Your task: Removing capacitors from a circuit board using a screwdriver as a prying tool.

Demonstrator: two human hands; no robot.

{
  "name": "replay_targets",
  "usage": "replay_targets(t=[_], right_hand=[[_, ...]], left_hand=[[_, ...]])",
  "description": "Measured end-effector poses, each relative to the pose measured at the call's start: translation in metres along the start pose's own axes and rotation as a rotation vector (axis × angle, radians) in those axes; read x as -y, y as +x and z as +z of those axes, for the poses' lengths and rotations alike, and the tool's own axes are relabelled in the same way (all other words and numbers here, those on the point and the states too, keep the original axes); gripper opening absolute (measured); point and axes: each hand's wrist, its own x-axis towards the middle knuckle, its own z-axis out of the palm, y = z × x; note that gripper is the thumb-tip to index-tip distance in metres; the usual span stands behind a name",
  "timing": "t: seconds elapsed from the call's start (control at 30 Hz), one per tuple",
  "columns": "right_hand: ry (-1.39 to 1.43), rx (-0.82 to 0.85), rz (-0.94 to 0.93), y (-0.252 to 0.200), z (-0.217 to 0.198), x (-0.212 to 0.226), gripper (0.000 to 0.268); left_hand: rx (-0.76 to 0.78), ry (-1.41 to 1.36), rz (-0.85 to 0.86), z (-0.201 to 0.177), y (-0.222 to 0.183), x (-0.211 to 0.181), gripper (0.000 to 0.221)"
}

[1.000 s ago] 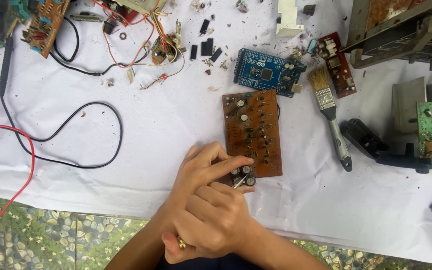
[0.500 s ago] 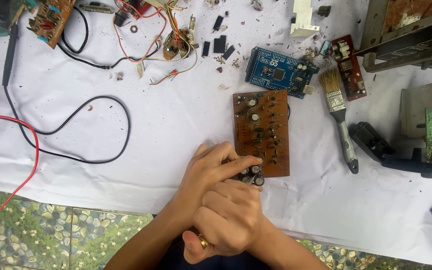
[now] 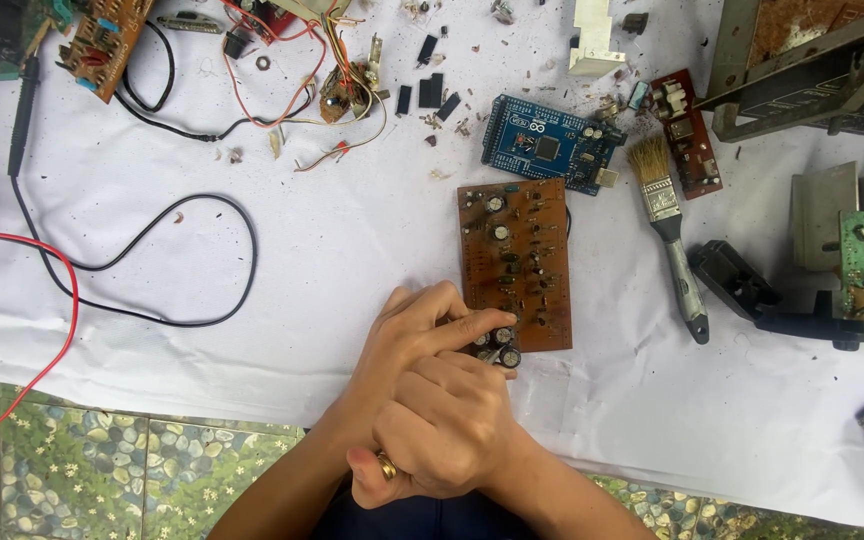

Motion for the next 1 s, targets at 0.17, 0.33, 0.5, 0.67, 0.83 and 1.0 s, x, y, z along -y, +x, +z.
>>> replay_targets(t=[0.17, 0.33, 0.5, 0.67, 0.83, 1.0], right_hand=[[0.019, -0.02, -0.01, 0.001, 0.0, -0.001, 0.043], [0.06, -0.009, -0.024, -0.004, 0.0, -0.002, 0.043], [0.07, -0.042, -0.049, -0.009, -0.001, -0.004, 0.043], [0.092, -0.096, -0.1, -0.016, -0.005, -0.008, 0.045], [0.133, -0.109, -0.099, -0.015, -0.007, -0.009, 0.046], [0.238, -0.131, -0.066, -0.013, -0.022, -0.013, 0.045]], left_hand=[[0.018, 0.008, 0.053, 0.002, -0.002, 0.002, 0.078], [-0.256, -0.284, 0.161, 0.042, -0.01, 0.018, 0.074], [0.008, 0.056, -0.097, -0.002, 0.002, -0.009, 0.046], [-0.058, 0.078, -0.124, 0.005, -0.002, -0.005, 0.043], [-0.052, 0.104, -0.128, 0.007, -0.004, -0.003, 0.041], [-0.033, 0.108, -0.144, 0.007, -0.009, 0.003, 0.056]])
